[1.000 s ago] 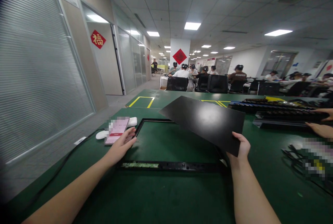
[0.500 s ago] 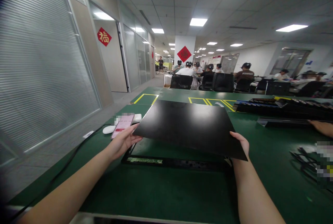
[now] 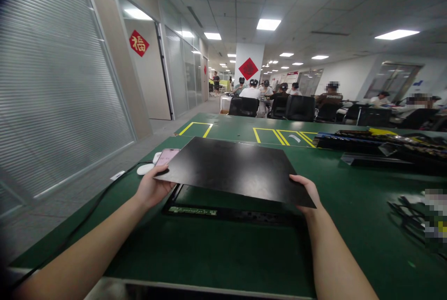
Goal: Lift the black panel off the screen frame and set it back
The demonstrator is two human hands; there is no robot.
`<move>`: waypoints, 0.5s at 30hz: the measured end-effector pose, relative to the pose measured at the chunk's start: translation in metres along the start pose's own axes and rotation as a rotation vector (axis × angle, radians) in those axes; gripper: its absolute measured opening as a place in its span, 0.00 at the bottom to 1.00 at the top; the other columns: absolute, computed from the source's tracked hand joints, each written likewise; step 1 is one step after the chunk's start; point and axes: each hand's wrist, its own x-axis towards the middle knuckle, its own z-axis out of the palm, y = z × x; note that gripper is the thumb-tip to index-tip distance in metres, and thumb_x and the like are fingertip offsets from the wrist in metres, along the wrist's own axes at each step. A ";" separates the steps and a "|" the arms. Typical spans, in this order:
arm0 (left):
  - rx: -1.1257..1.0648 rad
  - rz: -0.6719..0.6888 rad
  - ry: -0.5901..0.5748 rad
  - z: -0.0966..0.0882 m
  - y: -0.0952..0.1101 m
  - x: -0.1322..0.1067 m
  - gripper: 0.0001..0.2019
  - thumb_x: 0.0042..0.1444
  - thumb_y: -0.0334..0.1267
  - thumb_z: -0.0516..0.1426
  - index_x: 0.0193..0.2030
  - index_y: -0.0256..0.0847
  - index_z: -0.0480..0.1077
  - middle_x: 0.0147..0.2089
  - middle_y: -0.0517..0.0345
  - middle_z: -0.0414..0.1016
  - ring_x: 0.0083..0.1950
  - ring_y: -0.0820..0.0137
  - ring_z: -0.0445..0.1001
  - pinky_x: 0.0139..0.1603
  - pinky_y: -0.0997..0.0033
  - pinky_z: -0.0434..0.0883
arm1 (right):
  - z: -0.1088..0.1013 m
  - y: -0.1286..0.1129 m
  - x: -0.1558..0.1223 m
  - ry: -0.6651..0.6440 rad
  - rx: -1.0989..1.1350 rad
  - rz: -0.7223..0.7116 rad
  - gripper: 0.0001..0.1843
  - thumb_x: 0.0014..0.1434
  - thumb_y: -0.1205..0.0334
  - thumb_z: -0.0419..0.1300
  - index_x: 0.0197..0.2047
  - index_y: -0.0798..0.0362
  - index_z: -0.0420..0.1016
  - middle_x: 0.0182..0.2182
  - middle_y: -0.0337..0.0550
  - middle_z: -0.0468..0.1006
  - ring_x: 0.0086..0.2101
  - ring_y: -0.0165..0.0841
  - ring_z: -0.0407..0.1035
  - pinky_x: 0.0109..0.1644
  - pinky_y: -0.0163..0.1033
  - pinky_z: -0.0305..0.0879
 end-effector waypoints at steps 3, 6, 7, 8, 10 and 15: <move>-0.010 -0.015 -0.003 0.002 -0.003 0.000 0.12 0.53 0.26 0.55 0.43 0.35 0.74 0.34 0.56 0.81 0.30 0.70 0.78 0.32 0.73 0.78 | -0.002 -0.004 0.000 0.013 -0.051 0.119 0.13 0.49 0.69 0.62 0.41 0.59 0.76 0.29 0.50 0.81 0.27 0.42 0.77 0.30 0.46 0.76; 0.006 -0.043 0.003 0.001 -0.008 0.001 0.13 0.54 0.26 0.54 0.45 0.35 0.75 0.34 0.55 0.81 0.30 0.71 0.78 0.34 0.73 0.79 | -0.005 -0.008 0.000 -0.008 -0.109 0.182 0.14 0.49 0.72 0.60 0.42 0.60 0.76 0.29 0.51 0.81 0.28 0.42 0.77 0.31 0.45 0.76; 0.018 -0.058 -0.005 0.001 -0.009 0.001 0.13 0.55 0.26 0.54 0.46 0.34 0.75 0.33 0.55 0.81 0.29 0.71 0.78 0.33 0.73 0.78 | -0.006 -0.009 0.000 -0.010 -0.140 0.195 0.15 0.49 0.72 0.60 0.42 0.59 0.76 0.29 0.51 0.81 0.28 0.42 0.77 0.32 0.45 0.76; 0.031 -0.075 -0.016 0.001 -0.011 0.001 0.14 0.55 0.26 0.54 0.47 0.34 0.75 0.33 0.55 0.81 0.29 0.72 0.78 0.33 0.73 0.78 | -0.007 -0.010 0.000 -0.018 -0.171 0.199 0.15 0.50 0.72 0.60 0.43 0.59 0.76 0.30 0.51 0.82 0.29 0.42 0.78 0.33 0.45 0.76; 0.061 -0.109 -0.046 0.001 -0.013 0.000 0.18 0.55 0.25 0.54 0.52 0.34 0.74 0.34 0.54 0.82 0.31 0.71 0.79 0.34 0.73 0.78 | -0.010 -0.012 -0.002 -0.052 -0.225 0.178 0.17 0.50 0.70 0.60 0.45 0.56 0.76 0.33 0.51 0.83 0.33 0.43 0.79 0.37 0.46 0.77; 0.117 -0.127 -0.106 0.002 -0.015 -0.003 0.26 0.52 0.24 0.55 0.59 0.34 0.72 0.43 0.49 0.83 0.38 0.68 0.80 0.38 0.72 0.77 | -0.018 -0.013 0.000 -0.169 -0.363 0.132 0.21 0.51 0.66 0.60 0.49 0.47 0.76 0.43 0.48 0.83 0.44 0.44 0.78 0.48 0.47 0.75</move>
